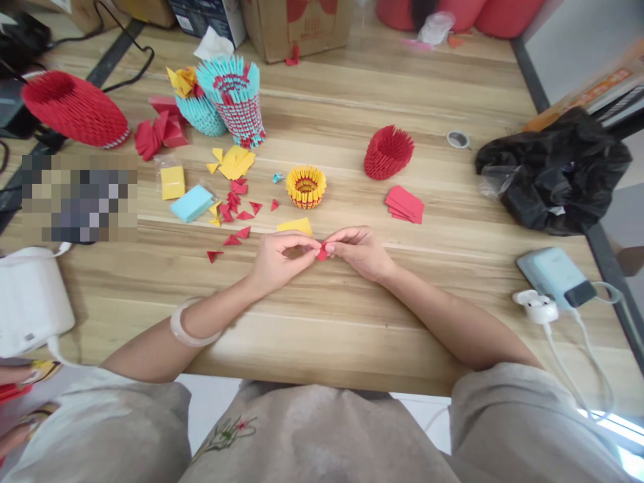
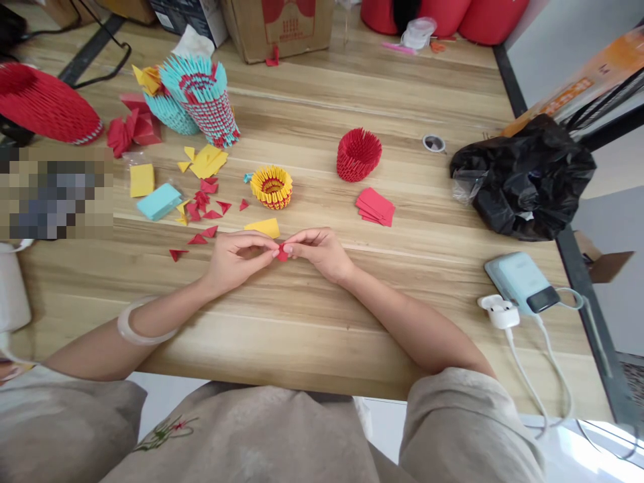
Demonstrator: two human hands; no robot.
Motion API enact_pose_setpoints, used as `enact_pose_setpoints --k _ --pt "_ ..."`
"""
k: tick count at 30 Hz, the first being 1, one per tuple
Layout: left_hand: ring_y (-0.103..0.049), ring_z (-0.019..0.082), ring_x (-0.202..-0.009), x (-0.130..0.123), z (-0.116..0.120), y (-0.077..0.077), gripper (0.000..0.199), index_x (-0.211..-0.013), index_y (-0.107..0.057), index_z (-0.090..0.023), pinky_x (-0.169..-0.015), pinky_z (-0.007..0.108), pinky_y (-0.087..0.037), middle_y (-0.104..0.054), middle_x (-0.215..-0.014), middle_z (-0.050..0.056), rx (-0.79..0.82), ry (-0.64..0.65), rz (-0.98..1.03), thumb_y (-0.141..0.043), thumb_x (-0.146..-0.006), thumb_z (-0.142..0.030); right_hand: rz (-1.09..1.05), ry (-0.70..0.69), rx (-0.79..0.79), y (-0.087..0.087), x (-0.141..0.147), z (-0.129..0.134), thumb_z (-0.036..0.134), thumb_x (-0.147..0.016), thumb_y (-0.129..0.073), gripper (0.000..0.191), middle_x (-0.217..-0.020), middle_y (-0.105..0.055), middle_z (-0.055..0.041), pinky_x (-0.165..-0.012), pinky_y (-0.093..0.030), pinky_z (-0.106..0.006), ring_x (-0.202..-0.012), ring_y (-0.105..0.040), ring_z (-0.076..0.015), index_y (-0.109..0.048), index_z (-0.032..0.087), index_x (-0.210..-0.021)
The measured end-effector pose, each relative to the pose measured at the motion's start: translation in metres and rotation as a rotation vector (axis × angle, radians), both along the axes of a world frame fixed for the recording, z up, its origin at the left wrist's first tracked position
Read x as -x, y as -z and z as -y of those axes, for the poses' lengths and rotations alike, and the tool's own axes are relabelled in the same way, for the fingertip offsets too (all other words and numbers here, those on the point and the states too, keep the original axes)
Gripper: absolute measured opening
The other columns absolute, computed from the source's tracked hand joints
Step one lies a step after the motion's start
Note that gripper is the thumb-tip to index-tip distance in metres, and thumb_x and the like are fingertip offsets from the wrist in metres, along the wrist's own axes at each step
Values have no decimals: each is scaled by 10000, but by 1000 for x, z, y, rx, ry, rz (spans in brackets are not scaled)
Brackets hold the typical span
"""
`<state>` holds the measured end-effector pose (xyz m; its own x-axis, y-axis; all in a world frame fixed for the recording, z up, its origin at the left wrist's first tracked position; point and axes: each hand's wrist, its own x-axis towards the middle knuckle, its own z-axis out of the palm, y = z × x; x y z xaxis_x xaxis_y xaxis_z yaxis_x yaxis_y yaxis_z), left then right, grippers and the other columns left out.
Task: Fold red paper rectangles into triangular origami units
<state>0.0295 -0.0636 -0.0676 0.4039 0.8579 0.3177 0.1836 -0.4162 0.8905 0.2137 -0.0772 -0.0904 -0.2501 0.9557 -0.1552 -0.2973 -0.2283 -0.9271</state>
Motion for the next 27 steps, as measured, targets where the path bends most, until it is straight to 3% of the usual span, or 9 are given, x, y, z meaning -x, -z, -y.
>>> enact_pose_setpoints --k 11,19,27 --pt "-673 146 -662 -1 -1 0 55 -750 -724 -164 -631 243 -545 -739 -753 57 69 -2 23 -684 -728 -194 56 -16 -59 -4 -1 0 319 -662 -786 191 -692 -709 -21 -579 -483 -220 -583 -574 -80 -726 158 -746" --pt "-660 127 -634 0 -2 -1 50 -724 -721 -182 -629 221 -527 -733 -728 36 -184 -19 -100 -671 -720 -180 155 -15 -105 -8 -1 0 329 -654 -778 206 -676 -703 -24 -543 -466 -221 -534 -533 -72 -715 146 -725" --pt "-657 134 -626 0 0 -1 44 -721 -720 -184 -638 241 -532 -734 -733 43 -140 -11 -97 -677 -721 -192 176 -25 -110 -10 -1 0 322 -654 -772 195 -651 -693 -20 -554 -472 -230 -540 -538 -80 -711 144 -706"
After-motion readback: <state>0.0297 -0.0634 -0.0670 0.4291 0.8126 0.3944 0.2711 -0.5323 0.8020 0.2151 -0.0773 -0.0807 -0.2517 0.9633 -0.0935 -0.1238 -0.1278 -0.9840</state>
